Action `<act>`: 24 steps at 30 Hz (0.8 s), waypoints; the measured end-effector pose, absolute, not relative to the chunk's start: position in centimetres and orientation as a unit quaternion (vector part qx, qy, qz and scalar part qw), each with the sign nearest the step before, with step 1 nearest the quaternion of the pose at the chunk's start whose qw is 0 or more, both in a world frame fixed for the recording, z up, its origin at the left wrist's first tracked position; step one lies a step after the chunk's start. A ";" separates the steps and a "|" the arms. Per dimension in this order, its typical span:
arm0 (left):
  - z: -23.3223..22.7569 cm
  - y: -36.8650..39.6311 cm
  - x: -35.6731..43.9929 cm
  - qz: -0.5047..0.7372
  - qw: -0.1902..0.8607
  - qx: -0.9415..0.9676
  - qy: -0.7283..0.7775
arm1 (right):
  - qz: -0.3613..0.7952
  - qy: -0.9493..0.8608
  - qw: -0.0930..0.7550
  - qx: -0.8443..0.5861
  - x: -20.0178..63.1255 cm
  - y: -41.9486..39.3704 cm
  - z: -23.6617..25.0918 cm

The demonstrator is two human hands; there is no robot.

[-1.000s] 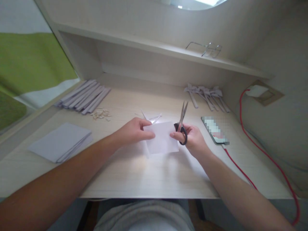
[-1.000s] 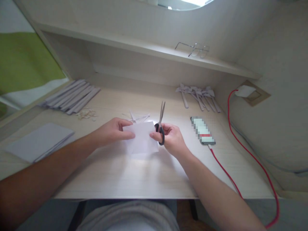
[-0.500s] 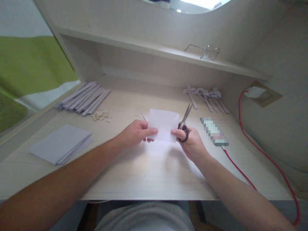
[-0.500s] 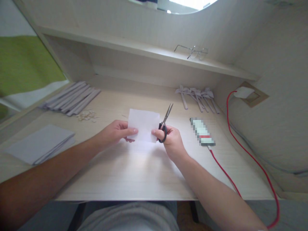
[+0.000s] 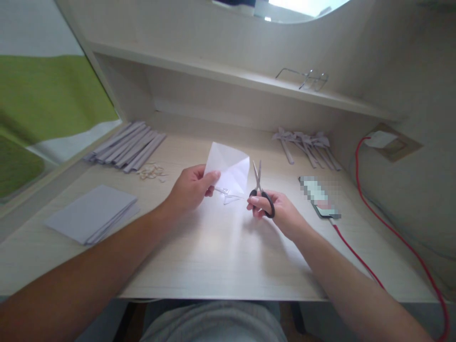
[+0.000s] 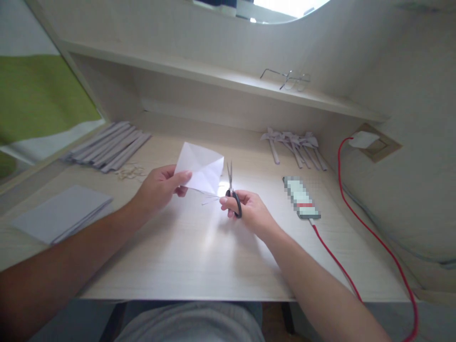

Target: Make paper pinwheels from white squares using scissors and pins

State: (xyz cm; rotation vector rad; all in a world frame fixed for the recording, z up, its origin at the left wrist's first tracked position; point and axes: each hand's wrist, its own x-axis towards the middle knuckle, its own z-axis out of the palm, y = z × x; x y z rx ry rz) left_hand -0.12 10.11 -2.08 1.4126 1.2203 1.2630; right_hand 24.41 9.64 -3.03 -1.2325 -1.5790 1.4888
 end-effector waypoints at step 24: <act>-1.7 9.9 -0.9 0.502 0.324 0.625 0.503 | 0.603 -0.646 0.179 -0.432 24.3 8.9 -2.8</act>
